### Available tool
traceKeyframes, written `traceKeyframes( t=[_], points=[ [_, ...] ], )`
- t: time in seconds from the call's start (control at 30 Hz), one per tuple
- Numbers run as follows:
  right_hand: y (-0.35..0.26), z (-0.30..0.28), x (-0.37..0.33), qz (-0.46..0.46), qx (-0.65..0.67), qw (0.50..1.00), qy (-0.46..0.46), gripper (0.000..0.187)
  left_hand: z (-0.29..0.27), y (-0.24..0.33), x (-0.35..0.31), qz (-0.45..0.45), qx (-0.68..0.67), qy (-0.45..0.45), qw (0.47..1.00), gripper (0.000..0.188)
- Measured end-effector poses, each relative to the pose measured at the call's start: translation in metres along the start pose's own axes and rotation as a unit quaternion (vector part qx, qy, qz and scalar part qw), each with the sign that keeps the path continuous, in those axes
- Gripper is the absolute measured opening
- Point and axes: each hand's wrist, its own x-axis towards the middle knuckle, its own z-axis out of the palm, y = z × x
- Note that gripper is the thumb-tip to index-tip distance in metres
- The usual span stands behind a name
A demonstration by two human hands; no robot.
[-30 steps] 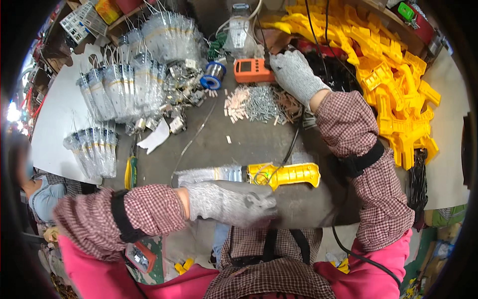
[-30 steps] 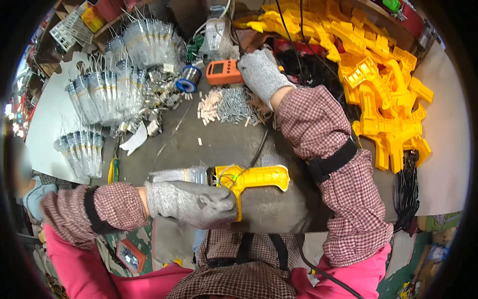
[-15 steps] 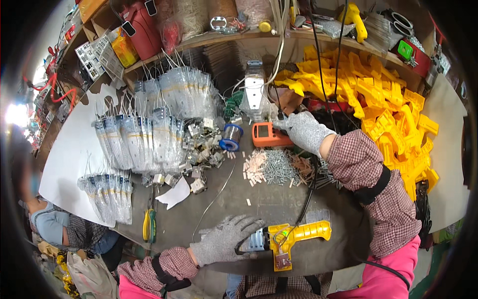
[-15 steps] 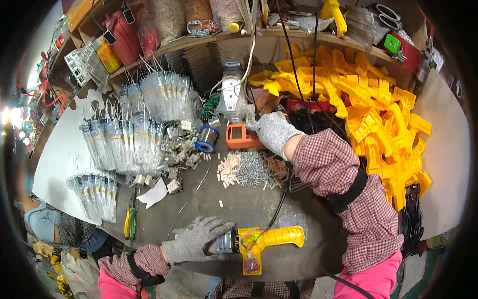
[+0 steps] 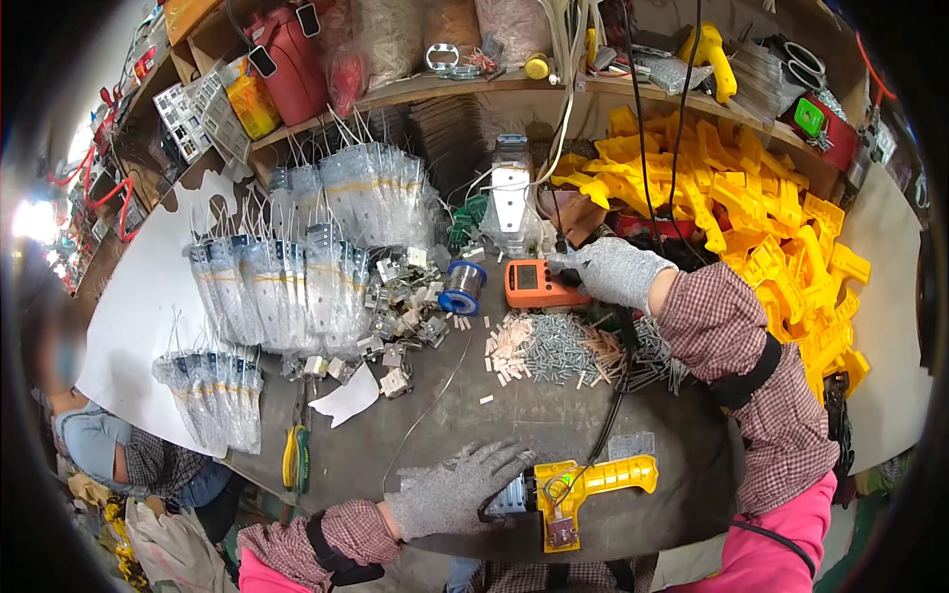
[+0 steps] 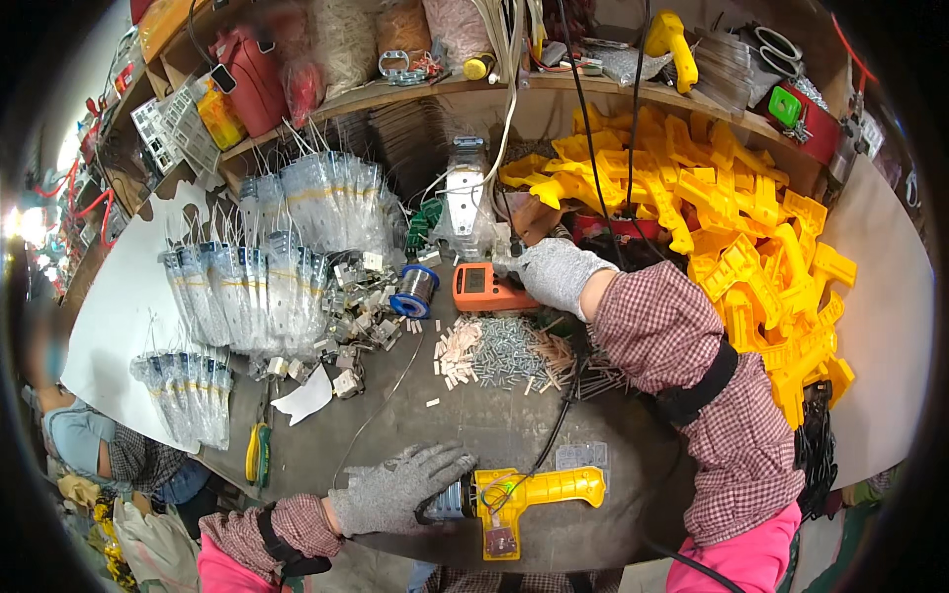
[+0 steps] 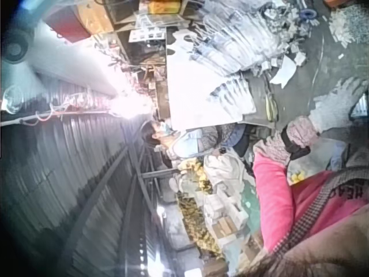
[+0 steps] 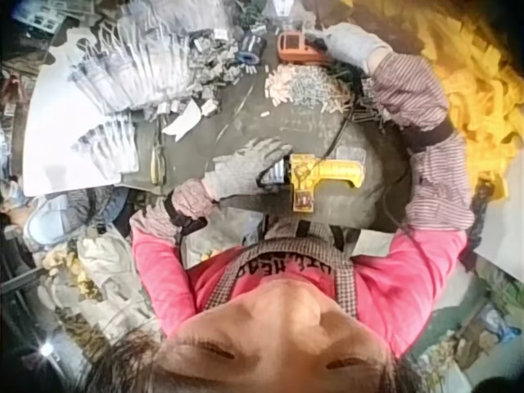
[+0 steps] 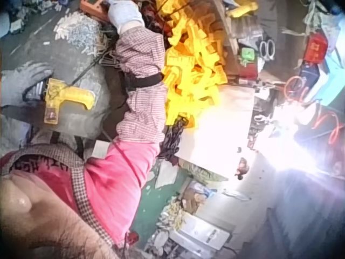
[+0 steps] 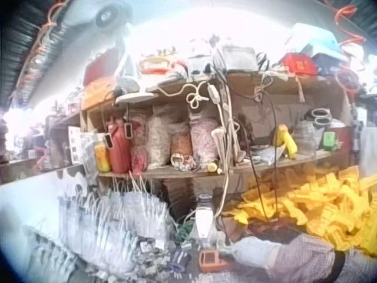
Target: Assembling components into a yellow plastic toy gun housing and soldering internal wires.
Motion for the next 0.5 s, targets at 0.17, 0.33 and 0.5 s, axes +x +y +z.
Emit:
traceKeyframes(
  t=[0.17,0.33,0.5],
  points=[
    [0.009,-0.011,0.008,0.007,-0.009,0.998,-0.062,0.043,0.003,0.005,-0.003,0.002,-0.02,0.037,0.999,0.087],
    [0.027,0.006,-0.001,-0.03,0.013,0.999,0.008,0.047,0.004,0.003,0.005,0.012,-0.023,0.028,0.999,0.085],
    [-0.038,-0.06,-0.092,0.026,0.331,0.8,0.5,0.041,0.008,0.002,-0.003,-0.046,-0.014,0.019,0.999,0.089]
  ],
)
